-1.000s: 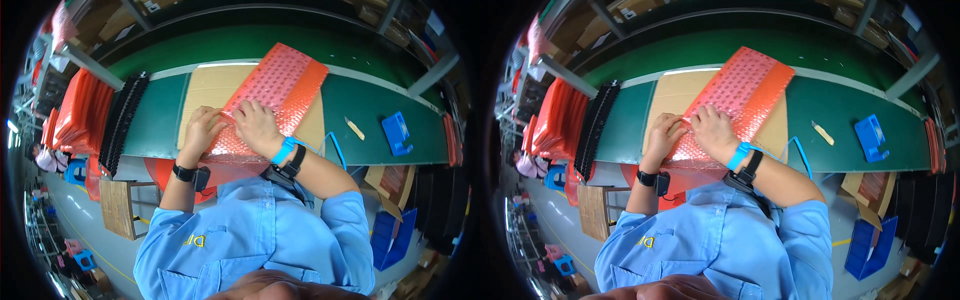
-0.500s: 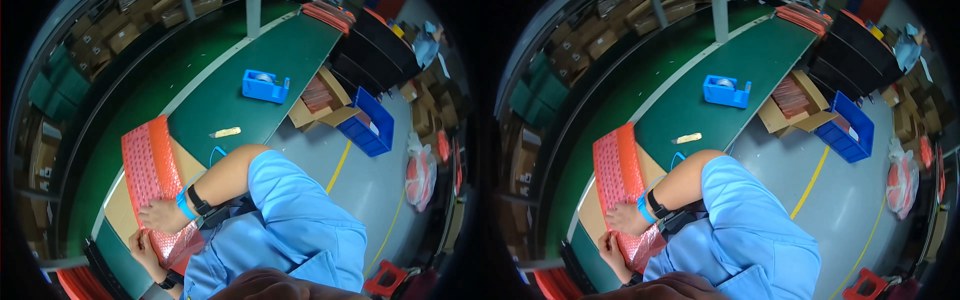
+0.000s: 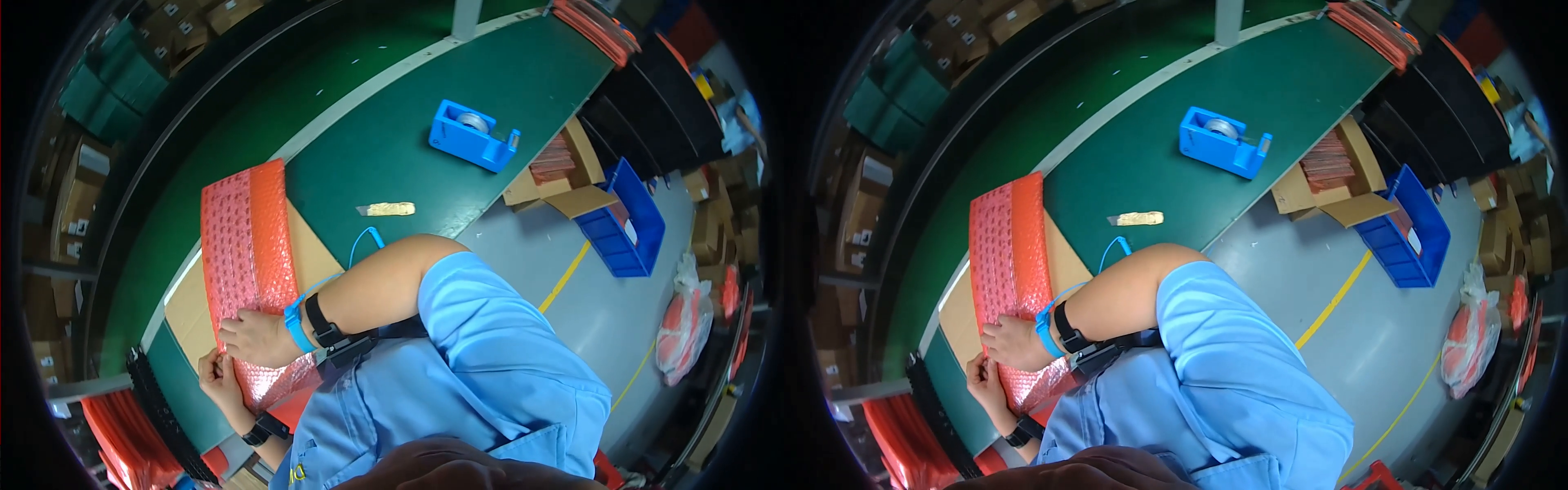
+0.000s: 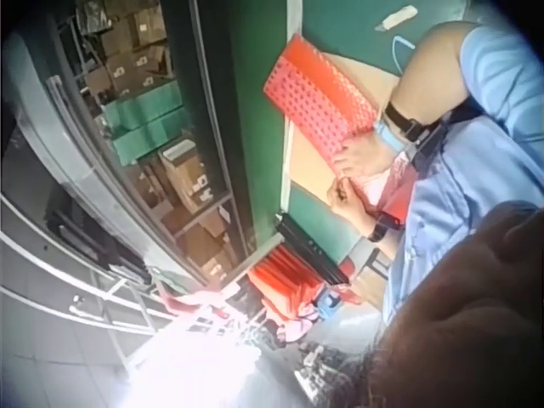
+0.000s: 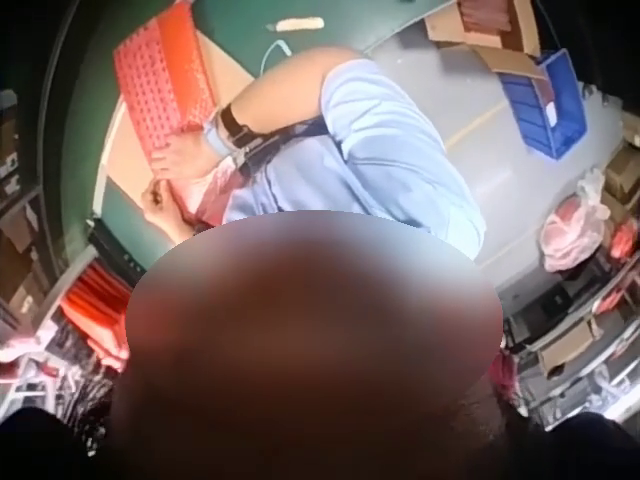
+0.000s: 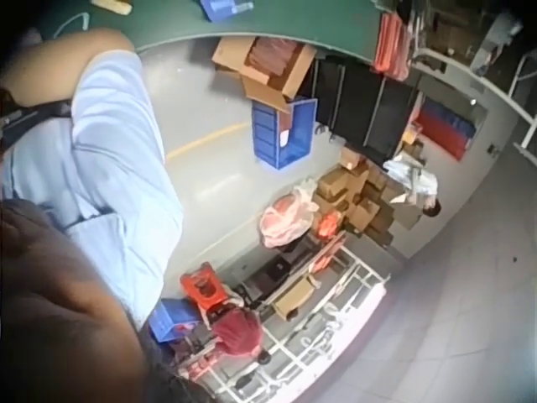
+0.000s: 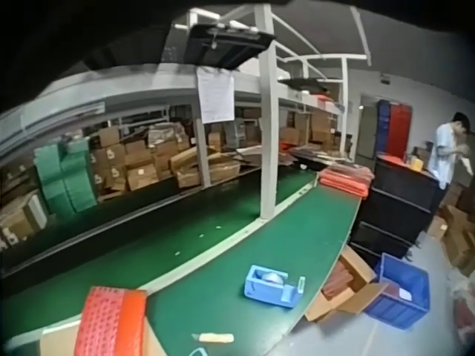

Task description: The person pulls a bubble wrap sheet from a stack, places a circuit board onto it, and folds the wrap over the board, securing it with tape before stacking the finished items.

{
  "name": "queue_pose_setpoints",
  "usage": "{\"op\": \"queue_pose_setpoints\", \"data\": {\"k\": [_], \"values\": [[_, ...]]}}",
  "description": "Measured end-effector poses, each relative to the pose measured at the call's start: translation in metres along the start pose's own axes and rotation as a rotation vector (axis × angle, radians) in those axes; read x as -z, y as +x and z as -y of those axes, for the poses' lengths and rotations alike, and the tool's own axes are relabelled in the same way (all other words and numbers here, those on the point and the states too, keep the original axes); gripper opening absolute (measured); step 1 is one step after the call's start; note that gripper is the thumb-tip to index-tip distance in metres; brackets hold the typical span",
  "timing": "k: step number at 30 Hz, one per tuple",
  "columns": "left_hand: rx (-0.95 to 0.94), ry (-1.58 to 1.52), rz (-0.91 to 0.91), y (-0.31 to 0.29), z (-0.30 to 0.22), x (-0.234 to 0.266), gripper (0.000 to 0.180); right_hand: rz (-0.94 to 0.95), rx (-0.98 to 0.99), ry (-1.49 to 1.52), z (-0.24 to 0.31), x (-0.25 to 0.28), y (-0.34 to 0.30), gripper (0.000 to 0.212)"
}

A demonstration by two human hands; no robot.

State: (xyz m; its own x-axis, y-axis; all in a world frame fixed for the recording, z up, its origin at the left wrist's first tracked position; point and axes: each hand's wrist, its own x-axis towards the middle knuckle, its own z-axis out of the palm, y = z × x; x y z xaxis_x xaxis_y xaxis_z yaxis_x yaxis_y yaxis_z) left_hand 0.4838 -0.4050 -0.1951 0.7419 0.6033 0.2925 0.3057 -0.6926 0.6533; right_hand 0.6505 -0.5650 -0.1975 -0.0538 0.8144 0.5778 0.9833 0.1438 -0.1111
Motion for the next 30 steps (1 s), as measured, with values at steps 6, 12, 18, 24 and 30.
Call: {"op": "queue_pose_setpoints", "data": {"k": [6,12,18,24,30], "values": [[0.014,0.003,-0.013,0.002,0.006,0.004,0.018,-0.042,-0.012,0.064,0.001,-0.001,0.007,0.023],[-0.099,0.087,-0.055,-0.001,-0.018,0.004,0.018,0.032,-0.024,0.111,0.002,-0.004,0.006,0.025],[0.089,-0.051,0.019,0.000,-0.045,0.008,0.020,0.158,-0.025,0.103,0.002,0.026,0.004,0.039],[-0.002,-0.097,-0.023,-0.007,-0.036,0.014,0.020,0.116,-0.042,0.148,0.001,0.035,0.010,0.045],[-0.013,-0.061,0.004,-0.004,-0.037,0.017,0.019,0.125,-0.043,0.138,0.001,0.036,0.014,0.045]]}}
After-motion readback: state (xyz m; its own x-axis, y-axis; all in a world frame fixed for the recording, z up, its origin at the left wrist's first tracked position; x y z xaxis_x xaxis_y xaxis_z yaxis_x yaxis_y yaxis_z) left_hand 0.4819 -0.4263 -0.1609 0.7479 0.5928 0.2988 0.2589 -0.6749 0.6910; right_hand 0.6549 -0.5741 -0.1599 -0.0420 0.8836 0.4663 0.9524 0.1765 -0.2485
